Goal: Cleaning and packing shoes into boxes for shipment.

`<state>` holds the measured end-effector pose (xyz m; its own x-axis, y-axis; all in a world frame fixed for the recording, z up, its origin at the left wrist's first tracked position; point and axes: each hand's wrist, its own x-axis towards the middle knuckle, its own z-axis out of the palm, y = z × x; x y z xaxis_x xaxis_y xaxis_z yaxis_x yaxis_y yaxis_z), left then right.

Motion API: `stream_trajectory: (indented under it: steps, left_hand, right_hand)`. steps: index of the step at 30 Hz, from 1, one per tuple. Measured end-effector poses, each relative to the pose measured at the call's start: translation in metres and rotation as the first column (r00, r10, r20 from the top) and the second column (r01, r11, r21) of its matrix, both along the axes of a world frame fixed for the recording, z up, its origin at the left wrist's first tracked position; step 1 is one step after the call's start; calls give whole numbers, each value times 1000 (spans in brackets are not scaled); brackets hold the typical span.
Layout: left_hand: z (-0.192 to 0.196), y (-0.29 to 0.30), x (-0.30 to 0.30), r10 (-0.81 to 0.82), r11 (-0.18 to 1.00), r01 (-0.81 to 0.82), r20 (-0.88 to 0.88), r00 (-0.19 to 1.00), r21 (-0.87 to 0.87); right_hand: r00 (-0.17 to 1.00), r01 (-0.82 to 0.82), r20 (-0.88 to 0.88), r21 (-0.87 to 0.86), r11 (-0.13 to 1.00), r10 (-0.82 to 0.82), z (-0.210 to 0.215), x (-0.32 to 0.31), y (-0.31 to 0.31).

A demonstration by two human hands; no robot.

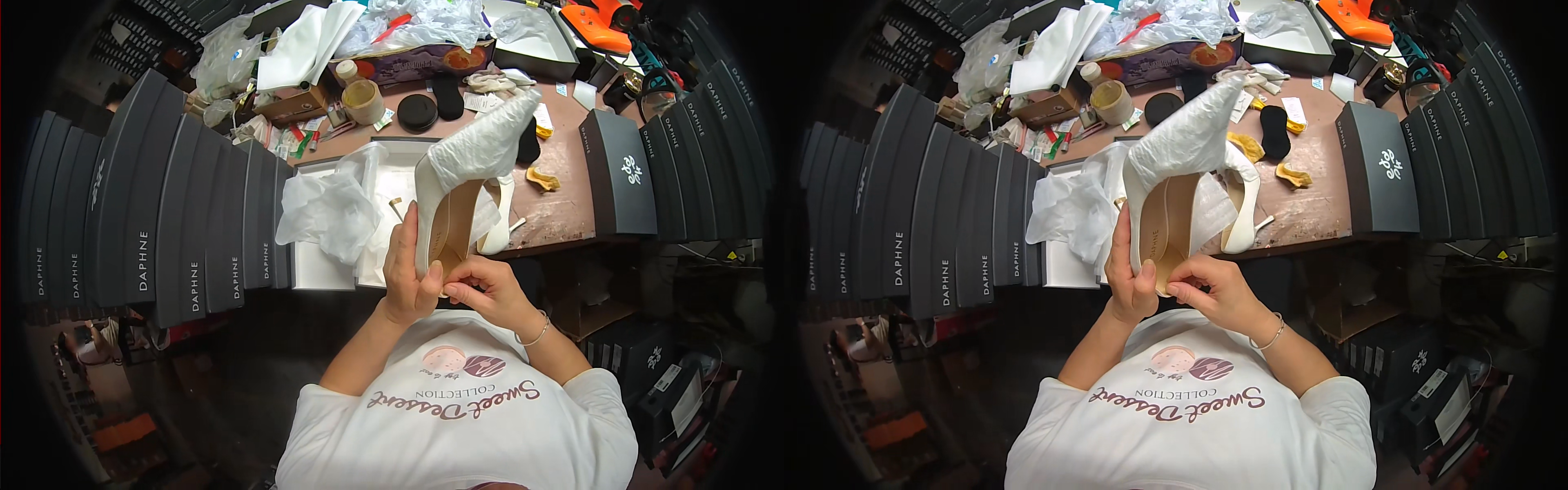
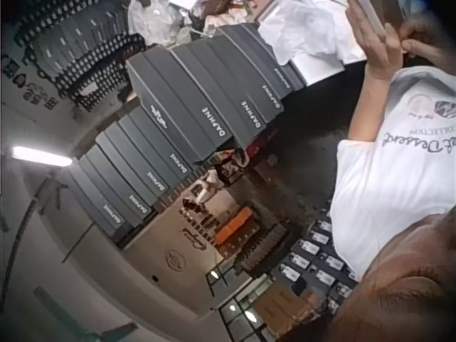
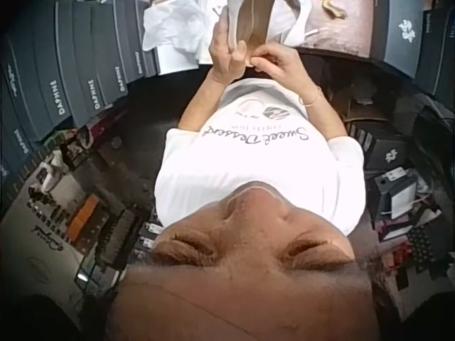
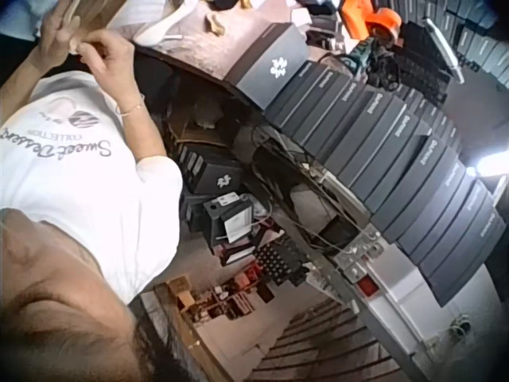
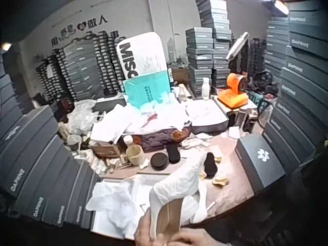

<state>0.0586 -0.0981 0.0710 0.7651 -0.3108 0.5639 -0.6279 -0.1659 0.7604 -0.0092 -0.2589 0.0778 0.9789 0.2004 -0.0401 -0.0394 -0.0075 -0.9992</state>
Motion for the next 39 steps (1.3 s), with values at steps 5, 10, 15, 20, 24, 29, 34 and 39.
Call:
stream_trajectory:
  steps: [5,10,15,20,24,29,34,39]
  left_hand:
    - [-6,0,1,-1,1000,0,-48,999,-18]
    - [-5,6,0,15,998,-24,-174,985,-53]
    - [-4,8,4,40,998,-44,-106,994,-33]
    - [-1,6,2,13,1000,-13,-62,998,-1]
    - [-4,4,-3,-3,999,0,-87,996,-38]
    - [-9,8,1,-12,1000,12,-32,999,-12]
    - [0,-9,-5,-123,926,-76,-484,866,-371]
    - [5,-6,-1,-197,891,-87,-551,811,-446]
  right_hand:
    - [1000,23,14,-14,1000,-23,7,-1,3]
    - [965,251,31,199,947,-262,9,-16,6]
    - [924,180,374,-250,951,-76,14,-11,-2]
    - [967,33,254,-223,974,26,11,-7,4]
    - [987,-42,149,-98,994,57,2,-6,5]
    - [983,70,-183,248,966,-24,-2,-12,19]
    - [974,213,31,212,954,-224,-6,-17,31]
    - [899,432,-377,669,605,-225,0,-4,27]
